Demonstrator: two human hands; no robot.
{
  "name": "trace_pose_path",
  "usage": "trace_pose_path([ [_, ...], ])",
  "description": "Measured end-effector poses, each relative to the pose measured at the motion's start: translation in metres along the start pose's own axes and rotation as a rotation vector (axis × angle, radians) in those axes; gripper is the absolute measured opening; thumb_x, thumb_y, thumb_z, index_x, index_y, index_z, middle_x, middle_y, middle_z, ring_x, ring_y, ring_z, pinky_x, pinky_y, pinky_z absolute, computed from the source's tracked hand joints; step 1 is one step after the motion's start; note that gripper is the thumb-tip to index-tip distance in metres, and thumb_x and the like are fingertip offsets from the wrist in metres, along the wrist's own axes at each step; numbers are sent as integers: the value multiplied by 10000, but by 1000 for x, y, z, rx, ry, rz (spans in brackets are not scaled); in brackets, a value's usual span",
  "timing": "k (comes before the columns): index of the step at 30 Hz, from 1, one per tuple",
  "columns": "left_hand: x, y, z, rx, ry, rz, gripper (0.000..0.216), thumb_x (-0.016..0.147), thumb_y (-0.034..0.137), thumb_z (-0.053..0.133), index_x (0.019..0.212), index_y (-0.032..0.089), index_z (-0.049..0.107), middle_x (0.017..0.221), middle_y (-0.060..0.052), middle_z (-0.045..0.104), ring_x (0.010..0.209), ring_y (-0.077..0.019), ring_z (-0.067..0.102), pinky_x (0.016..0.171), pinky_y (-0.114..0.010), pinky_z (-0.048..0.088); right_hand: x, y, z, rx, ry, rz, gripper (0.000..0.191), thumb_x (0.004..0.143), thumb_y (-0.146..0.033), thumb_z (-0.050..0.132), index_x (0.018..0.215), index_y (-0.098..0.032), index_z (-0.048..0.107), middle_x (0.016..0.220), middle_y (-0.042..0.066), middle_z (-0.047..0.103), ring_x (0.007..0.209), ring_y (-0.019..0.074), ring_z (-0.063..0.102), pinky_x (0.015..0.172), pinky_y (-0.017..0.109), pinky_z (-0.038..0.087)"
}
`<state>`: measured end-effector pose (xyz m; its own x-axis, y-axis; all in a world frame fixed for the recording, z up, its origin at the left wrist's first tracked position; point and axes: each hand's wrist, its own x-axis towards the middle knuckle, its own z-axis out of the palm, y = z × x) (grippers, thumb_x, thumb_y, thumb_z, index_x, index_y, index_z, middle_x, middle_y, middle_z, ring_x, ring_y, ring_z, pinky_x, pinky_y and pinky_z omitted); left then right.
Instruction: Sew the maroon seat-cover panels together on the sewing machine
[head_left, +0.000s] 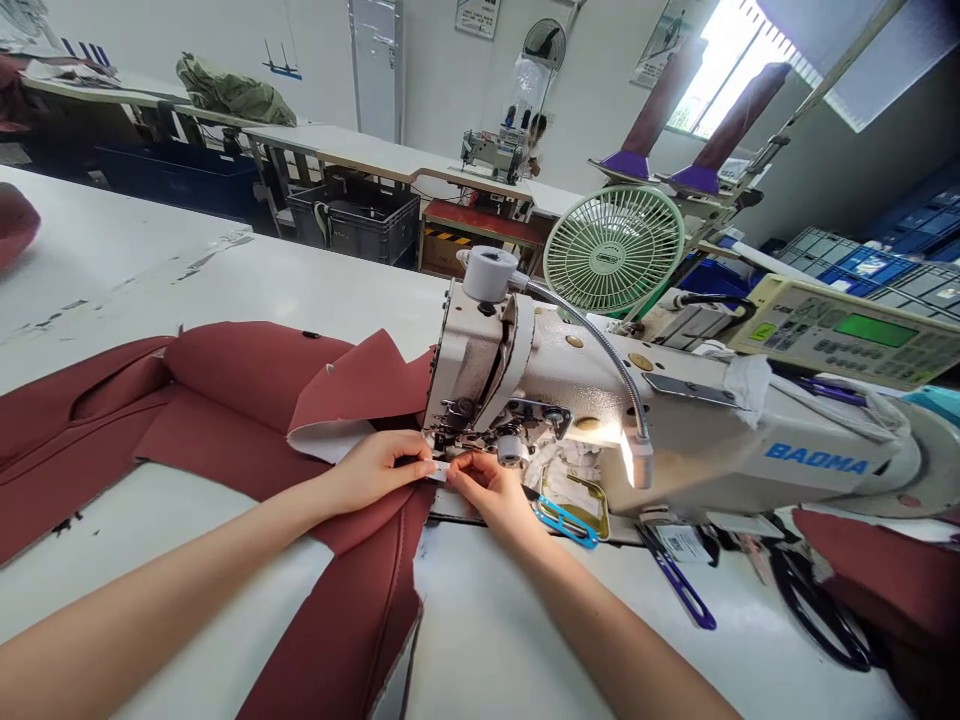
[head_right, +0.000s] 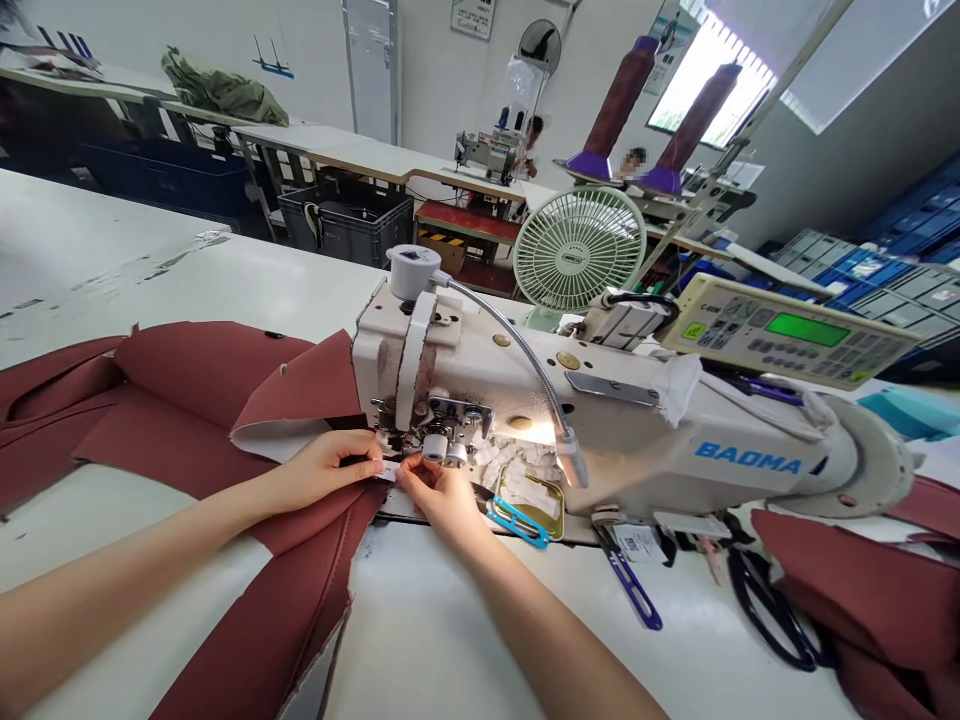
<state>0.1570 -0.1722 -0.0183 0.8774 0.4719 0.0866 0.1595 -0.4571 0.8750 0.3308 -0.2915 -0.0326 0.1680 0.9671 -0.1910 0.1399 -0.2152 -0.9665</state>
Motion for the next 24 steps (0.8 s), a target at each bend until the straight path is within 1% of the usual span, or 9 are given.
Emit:
trace_pose_path([
  [4,0,-1,0,7,-7,-17,311,926,402,497,743,172,599,799,-6,599,774,-157,561,724,-261,421,1,-2,-1,17,-5,-9,411,760,-607,628,819,-202,592,767,-12,558,570,88,421,498,212,405],
  [16,-1,-4,1,6,-7,-35,301,919,386,541,712,170,563,792,13,574,753,-135,526,709,-241,378,2,-3,0,26,-17,-27,355,749,-555,610,768,-206,547,702,-30,476,567,90,389,518,222,385],
  [24,0,-4,1,20,-26,-36,328,934,419,508,728,171,569,791,2,569,759,-148,526,702,-250,378,2,3,-2,-16,-28,-39,321,806,-518,583,803,-199,555,700,-37,468,555,82,373,516,219,334],
])
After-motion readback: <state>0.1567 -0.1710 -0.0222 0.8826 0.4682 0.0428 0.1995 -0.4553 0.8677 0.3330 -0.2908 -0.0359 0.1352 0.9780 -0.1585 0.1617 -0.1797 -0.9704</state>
